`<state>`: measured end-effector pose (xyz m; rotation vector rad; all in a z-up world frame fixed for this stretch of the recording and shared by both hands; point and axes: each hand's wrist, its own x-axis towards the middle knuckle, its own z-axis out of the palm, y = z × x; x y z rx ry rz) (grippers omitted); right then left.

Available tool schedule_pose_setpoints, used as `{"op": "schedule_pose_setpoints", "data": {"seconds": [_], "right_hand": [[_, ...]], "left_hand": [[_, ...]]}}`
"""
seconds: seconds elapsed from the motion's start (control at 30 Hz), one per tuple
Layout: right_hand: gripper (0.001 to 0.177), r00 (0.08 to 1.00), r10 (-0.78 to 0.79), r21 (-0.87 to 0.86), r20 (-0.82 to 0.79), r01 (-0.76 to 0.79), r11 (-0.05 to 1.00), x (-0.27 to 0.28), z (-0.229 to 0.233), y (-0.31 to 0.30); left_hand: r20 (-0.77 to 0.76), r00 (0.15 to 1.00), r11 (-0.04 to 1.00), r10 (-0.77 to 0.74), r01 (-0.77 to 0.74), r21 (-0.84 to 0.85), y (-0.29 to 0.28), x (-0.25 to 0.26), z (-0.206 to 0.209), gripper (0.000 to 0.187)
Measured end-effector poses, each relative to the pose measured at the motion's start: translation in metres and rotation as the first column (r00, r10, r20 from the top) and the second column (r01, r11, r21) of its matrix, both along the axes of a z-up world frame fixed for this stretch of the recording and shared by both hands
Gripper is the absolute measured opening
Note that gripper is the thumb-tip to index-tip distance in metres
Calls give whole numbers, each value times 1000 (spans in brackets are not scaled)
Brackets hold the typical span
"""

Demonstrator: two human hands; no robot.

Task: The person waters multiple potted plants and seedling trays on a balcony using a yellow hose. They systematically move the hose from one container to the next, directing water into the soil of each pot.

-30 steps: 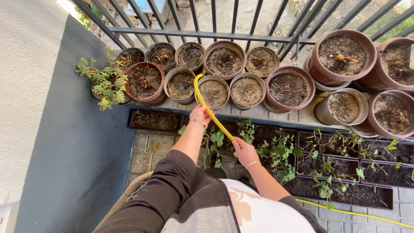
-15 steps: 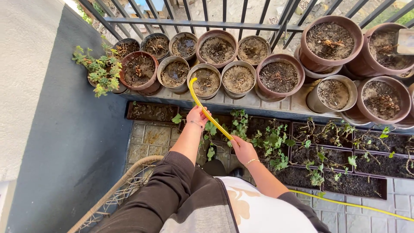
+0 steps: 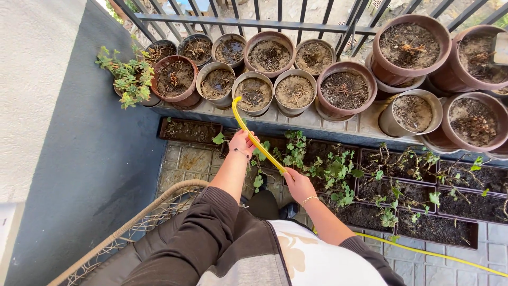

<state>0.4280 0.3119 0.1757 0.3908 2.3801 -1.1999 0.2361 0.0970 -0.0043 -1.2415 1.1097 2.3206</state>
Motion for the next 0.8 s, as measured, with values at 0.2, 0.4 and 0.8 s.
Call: {"op": "schedule_pose_setpoints", "data": {"seconds": [0.2,0.4,0.8], "right_hand": [[40,998,50,-65,50,-46,997,-9,-47,-7],[40,988,-3,-226,151,37,973,-36,-78,-18],[41,963,137,92,232,-162,983,-197,-112,-42]], "left_hand": [[-8,1000,1000,-23,23,-17,-17,-1,-23,47],[2,1000,1000,-2,2,6,-26,-15,-5,54],[31,997,993,-73,76,-93,-67,-33,43,48]]}}
